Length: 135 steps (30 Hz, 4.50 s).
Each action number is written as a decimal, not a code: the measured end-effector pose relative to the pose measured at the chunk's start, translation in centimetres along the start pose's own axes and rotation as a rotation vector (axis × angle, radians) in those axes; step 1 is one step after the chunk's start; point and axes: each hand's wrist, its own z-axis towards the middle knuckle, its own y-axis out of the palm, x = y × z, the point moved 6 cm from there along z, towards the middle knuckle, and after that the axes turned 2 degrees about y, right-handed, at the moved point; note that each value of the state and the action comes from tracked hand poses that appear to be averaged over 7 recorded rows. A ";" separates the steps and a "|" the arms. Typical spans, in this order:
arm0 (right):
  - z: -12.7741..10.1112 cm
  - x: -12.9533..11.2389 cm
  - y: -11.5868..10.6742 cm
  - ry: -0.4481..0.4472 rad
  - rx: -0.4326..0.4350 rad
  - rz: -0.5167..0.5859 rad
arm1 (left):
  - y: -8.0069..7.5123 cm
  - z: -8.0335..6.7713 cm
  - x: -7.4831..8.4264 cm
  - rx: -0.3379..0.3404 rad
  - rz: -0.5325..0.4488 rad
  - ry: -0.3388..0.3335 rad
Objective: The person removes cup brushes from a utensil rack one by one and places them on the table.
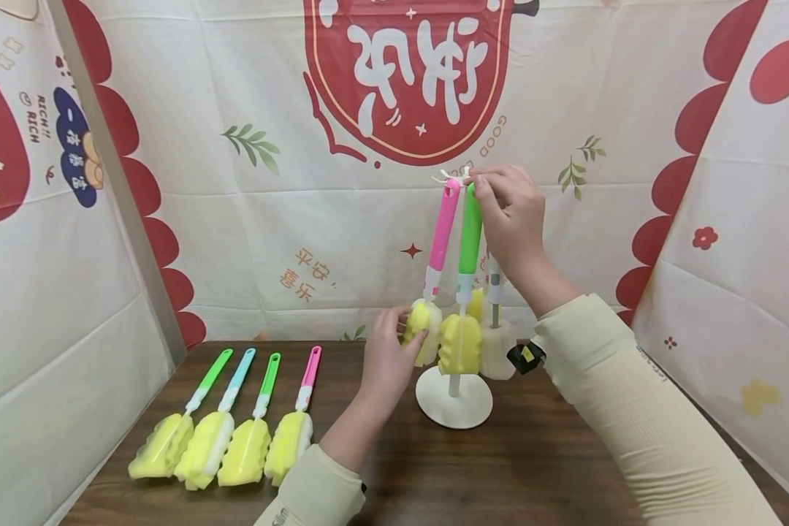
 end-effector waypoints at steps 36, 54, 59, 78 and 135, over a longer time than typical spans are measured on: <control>0.0 -0.1 0.0 0.012 0.000 0.003 | -1.5 0.2 1.6 0.036 0.116 0.169; 0.2 0.0 0.1 0.016 0.001 -0.001 | -1.9 0.3 1.4 0.038 0.073 0.130; 0.3 0.0 0.1 0.016 0.006 -0.006 | -2.1 0.5 1.3 0.050 0.062 0.128; 0.1 -0.1 0.3 0.003 0.024 0.016 | -4.1 0.0 1.0 0.088 0.047 0.107; 0.0 0.0 0.3 0.003 0.071 0.041 | -7.4 -3.8 0.1 -0.182 0.336 0.092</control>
